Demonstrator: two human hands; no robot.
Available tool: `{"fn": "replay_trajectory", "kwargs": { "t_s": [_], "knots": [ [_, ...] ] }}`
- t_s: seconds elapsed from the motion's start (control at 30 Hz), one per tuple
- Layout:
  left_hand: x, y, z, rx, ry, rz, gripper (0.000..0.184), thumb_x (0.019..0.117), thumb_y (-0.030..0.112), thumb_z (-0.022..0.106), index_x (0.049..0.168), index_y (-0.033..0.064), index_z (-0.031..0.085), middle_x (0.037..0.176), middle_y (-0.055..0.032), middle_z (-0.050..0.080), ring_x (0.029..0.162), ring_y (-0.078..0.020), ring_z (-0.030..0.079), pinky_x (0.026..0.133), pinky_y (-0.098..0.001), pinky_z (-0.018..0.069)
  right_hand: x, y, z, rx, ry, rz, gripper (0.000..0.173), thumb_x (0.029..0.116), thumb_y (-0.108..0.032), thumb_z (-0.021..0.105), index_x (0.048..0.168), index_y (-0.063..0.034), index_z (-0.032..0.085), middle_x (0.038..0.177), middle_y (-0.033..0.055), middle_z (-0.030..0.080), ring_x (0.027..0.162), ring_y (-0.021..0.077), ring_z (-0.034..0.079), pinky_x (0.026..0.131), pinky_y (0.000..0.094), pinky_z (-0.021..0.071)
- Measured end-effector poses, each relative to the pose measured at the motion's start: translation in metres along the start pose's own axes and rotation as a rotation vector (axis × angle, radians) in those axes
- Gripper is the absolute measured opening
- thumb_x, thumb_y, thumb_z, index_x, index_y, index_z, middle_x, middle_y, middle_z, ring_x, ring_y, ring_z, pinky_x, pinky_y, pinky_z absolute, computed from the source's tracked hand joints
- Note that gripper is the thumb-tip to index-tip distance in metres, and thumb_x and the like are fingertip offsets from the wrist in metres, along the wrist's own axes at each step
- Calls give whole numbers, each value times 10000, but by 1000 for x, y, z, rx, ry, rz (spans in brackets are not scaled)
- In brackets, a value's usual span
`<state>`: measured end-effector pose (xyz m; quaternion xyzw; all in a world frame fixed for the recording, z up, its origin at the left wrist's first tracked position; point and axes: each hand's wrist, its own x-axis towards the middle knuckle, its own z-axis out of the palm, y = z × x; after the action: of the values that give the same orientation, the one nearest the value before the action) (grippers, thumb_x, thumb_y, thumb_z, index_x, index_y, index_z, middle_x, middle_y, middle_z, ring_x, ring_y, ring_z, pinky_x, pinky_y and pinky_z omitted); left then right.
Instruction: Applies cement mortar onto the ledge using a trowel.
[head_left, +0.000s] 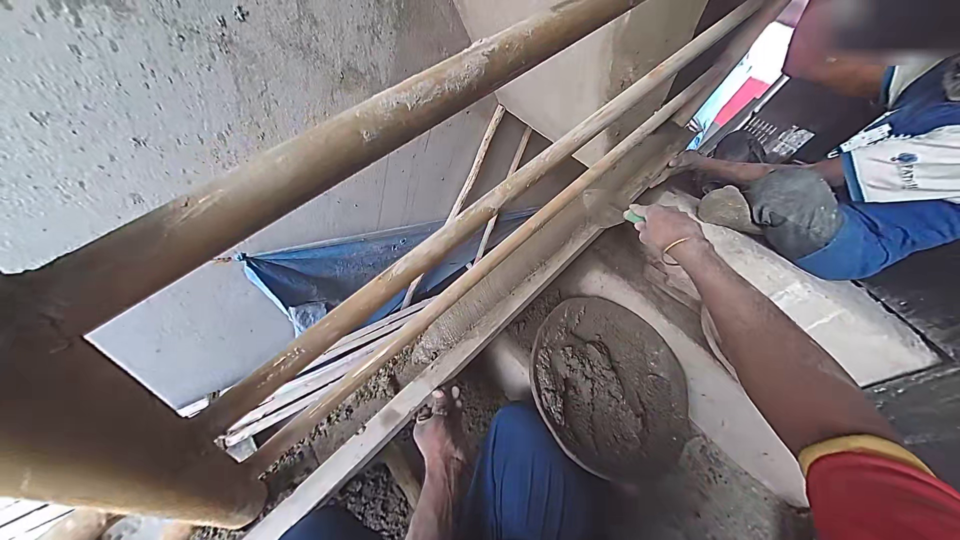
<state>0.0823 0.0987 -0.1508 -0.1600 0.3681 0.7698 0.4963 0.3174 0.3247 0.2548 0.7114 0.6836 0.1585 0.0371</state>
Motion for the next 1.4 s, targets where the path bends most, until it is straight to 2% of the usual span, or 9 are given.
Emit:
{"fn": "replay_trajectory", "kwargs": {
  "t_s": [0.1, 0.2, 0.43, 0.57, 0.77, 0.87, 1.03, 1.13, 1.4],
  "knots": [
    [-2, 1, 1, 2, -6, 2, 113, 1048, 107, 562, 989, 11, 569, 776, -79, 694, 628, -136, 675, 561, -281, 584, 27, 32, -6, 37, 26, 87, 469, 1020, -207, 595, 1486, -162, 562, 1406, 217, 611, 1299, 469, 568, 1014, 717, 447],
    [7, -4, -2, -24, -15, -2, 106, 1046, 90, 558, 1014, -10, 574, 808, -104, 714, 639, -163, 696, 559, -296, 594, 20, 30, 2, 123, 28, 40, 364, 1052, -198, 546, 1389, -75, 611, 1316, 270, 639, 1231, 498, 601, 986, 723, 455],
    [9, -6, -4, -2, -25, 3, 151, 1062, 129, 537, 1021, -11, 578, 816, -101, 718, 654, -163, 702, 574, -298, 600, -121, -67, 29, 173, -178, -298, 479, 1075, -287, 533, 1551, -255, 492, 1258, 142, 706, 1144, 350, 678, 996, 581, 519],
    [4, -3, -3, 44, -1, -9, 150, 1068, 148, 528, 1033, 11, 578, 810, -87, 714, 645, -149, 690, 556, -291, 586, -102, -29, 18, 67, 93, -132, 443, 1055, -294, 560, 1492, -216, 550, 1180, 238, 690, 1042, 479, 677, 781, 683, 546],
    [5, -5, -1, 33, 12, 9, 145, 1065, 135, 531, 1001, 14, 579, 789, -78, 705, 632, -142, 685, 547, -285, 583, -34, 31, -19, -50, 56, 101, 380, 1046, -308, 559, 1386, -156, 633, 1217, 259, 688, 1136, 502, 650, 856, 747, 497],
    [5, -5, -1, 27, 24, 9, 139, 1059, 127, 543, 1012, 0, 579, 803, -90, 710, 646, -154, 693, 563, -296, 592, -41, 22, -22, -81, 2, 28, 332, 1039, -310, 577, 1313, -151, 676, 1172, 249, 699, 1105, 484, 663, 842, 724, 509],
    [9, -6, -3, 17, 16, 9, 123, 1052, 106, 552, 1021, -11, 576, 810, -104, 715, 653, -162, 700, 570, -300, 596, -78, -11, -18, -160, -65, -105, 417, 1044, -317, 582, 1461, -292, 589, 1201, 199, 707, 1125, 452, 663, 857, 673, 533],
    [9, -6, -4, 0, 20, -2, 104, 1044, 85, 558, 1022, -15, 578, 815, -112, 718, 655, -169, 701, 569, -302, 595, -105, -26, -5, -170, -36, -198, 422, 1030, -327, 611, 1450, -293, 602, 1130, 186, 718, 1028, 435, 685, 769, 649, 544],
    [8, -3, -1, -25, 22, -31, 116, 1029, 79, 585, 1047, -35, 573, 830, -137, 720, 655, -178, 698, 564, -297, 588, -179, -96, 25, -197, -265, -372, 490, 1066, -364, 529, 1552, -330, 474, 1234, 162, 674, 1068, 385, 685, 853, 587, 568]
  ]
}}
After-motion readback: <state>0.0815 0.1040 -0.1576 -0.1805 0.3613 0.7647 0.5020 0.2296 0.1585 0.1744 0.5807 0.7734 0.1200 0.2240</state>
